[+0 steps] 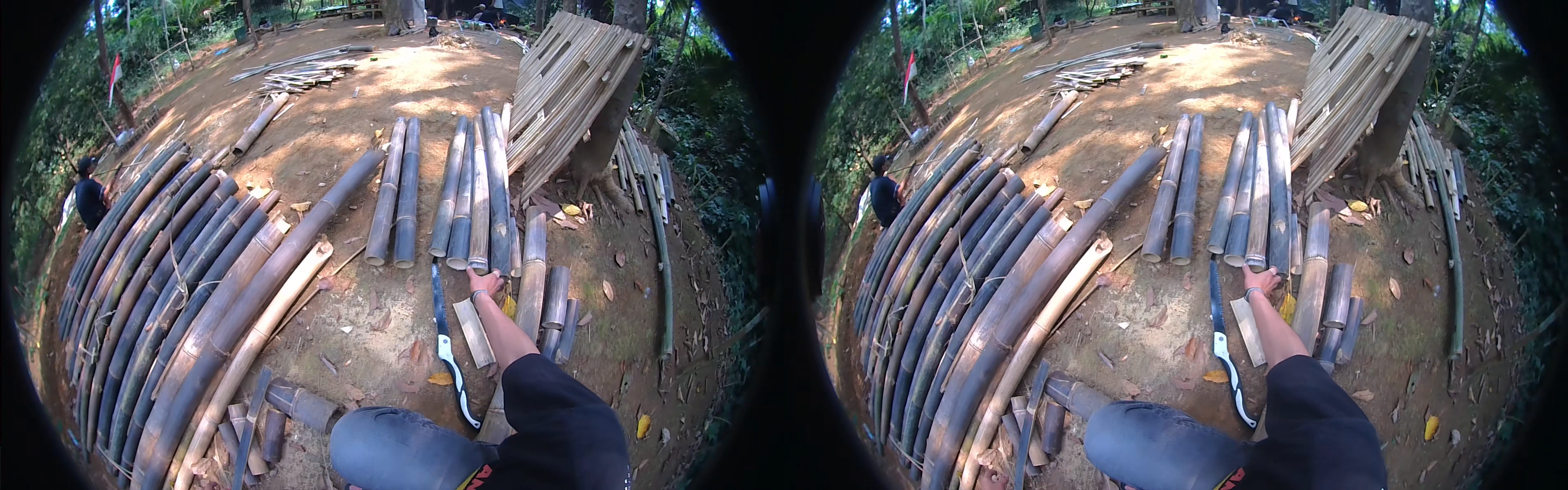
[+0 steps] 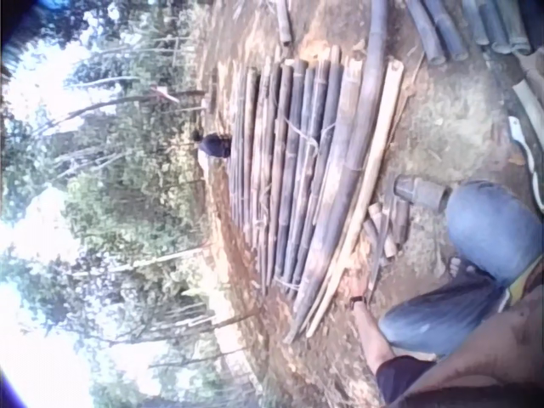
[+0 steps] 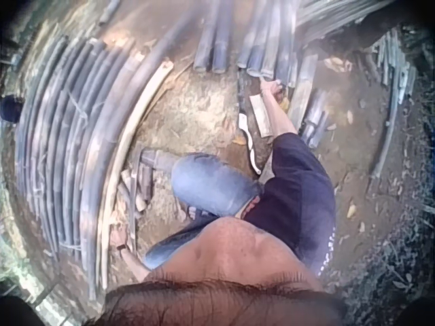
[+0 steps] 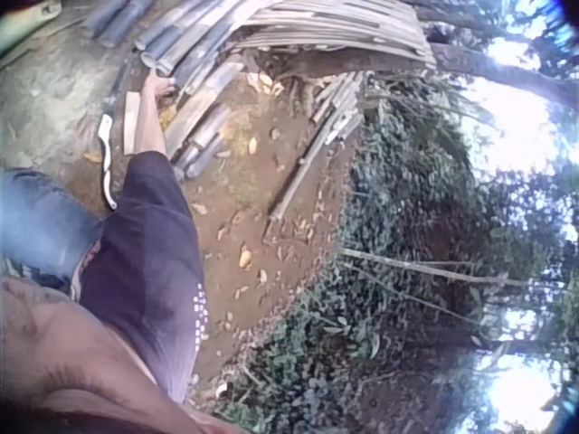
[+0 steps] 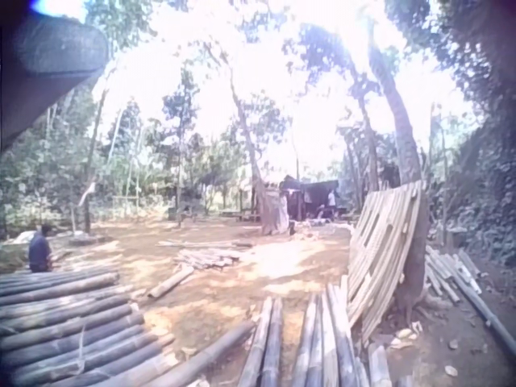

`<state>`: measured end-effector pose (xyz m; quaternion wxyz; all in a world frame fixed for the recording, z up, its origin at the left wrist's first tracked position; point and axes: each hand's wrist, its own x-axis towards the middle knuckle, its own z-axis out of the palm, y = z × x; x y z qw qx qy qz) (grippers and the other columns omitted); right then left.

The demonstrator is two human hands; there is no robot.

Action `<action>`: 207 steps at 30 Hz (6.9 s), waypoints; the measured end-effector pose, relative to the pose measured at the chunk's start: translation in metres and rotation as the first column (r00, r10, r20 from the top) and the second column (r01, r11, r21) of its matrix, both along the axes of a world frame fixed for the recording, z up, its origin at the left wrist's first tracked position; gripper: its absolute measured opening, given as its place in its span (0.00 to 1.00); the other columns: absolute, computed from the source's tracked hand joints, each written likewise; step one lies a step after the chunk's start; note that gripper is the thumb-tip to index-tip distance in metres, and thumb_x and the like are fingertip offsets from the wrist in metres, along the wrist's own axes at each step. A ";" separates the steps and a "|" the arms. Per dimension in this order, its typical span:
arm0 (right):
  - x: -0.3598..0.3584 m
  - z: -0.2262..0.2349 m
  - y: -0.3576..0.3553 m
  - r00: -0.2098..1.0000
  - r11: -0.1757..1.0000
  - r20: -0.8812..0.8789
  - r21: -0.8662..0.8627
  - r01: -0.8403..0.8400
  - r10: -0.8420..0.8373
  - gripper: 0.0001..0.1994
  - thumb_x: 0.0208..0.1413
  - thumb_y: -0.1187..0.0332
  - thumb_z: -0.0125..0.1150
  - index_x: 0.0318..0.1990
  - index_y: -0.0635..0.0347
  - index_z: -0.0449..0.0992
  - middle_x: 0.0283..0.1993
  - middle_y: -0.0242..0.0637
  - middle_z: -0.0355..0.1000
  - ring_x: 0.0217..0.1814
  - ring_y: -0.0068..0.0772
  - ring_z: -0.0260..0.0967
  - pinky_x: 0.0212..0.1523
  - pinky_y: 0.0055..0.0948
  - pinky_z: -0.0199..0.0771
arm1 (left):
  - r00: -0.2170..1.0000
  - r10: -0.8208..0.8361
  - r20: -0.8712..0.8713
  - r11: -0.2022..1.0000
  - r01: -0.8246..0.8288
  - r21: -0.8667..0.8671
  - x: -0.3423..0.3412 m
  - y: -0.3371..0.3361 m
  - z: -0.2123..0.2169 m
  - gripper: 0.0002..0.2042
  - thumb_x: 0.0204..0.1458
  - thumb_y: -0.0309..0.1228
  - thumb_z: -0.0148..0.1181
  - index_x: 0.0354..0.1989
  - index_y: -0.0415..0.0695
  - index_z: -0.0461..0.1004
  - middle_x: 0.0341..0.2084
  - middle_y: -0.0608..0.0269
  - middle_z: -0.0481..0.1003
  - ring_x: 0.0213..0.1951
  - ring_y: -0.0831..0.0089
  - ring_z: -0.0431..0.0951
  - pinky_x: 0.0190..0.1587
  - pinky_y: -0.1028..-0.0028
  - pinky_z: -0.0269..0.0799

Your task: The person saws a bamboo pole, sets it aside, and then moves other bamboo poles around in the workspace.

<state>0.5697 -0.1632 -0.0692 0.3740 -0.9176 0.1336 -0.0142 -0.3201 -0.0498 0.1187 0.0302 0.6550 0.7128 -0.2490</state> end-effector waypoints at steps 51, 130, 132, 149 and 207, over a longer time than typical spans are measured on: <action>-0.030 0.024 0.106 0.936 0.914 0.038 0.205 -0.350 0.350 0.52 0.36 0.55 0.80 0.69 0.59 0.57 0.64 0.56 0.62 0.66 0.56 0.61 0.66 0.46 0.61 | 0.971 -0.051 0.234 0.996 0.068 -0.062 -0.033 -0.006 -0.034 0.36 0.52 0.65 0.53 0.59 0.49 0.74 0.49 0.43 0.77 0.56 0.44 0.73 0.61 0.49 0.64; -0.082 -0.010 0.088 0.618 0.622 -0.067 0.101 -0.777 0.783 0.40 0.45 0.53 0.70 0.66 0.64 0.64 0.62 0.59 0.69 0.65 0.55 0.67 0.65 0.42 0.66 | 0.986 -0.057 0.155 0.998 0.055 0.017 -0.077 0.005 -0.053 0.35 0.47 0.57 0.64 0.59 0.45 0.73 0.53 0.41 0.75 0.57 0.50 0.72 0.63 0.54 0.62; -0.089 0.005 0.109 0.415 0.453 -0.239 0.132 -0.882 0.878 0.42 0.44 0.52 0.70 0.66 0.62 0.64 0.63 0.61 0.68 0.66 0.55 0.66 0.65 0.41 0.67 | 0.958 -0.040 0.284 0.999 0.040 0.007 -0.068 0.020 -0.068 0.34 0.46 0.54 0.66 0.57 0.42 0.73 0.51 0.41 0.76 0.56 0.51 0.74 0.61 0.57 0.64; -0.434 0.227 0.234 -0.645 -0.801 -0.475 -0.354 -0.482 0.598 0.28 0.41 0.50 0.73 0.46 0.60 0.82 0.47 0.46 0.80 0.52 0.49 0.77 0.53 0.46 0.75 | 0.742 -0.041 0.669 0.994 0.100 -0.051 0.063 0.056 -0.044 0.33 0.49 0.46 0.69 0.58 0.34 0.71 0.49 0.42 0.78 0.51 0.56 0.79 0.52 0.64 0.74; -0.355 0.187 0.267 -0.094 -0.729 -0.952 -0.156 -0.666 0.290 0.21 0.64 0.53 0.47 0.61 0.41 0.73 0.67 0.32 0.67 0.68 0.47 0.62 0.63 0.68 0.60 | 0.638 0.356 0.683 0.934 -0.262 -0.243 -0.025 0.007 -0.041 0.23 0.53 0.42 0.64 0.53 0.40 0.76 0.37 0.59 0.80 0.30 0.71 0.78 0.29 0.69 0.75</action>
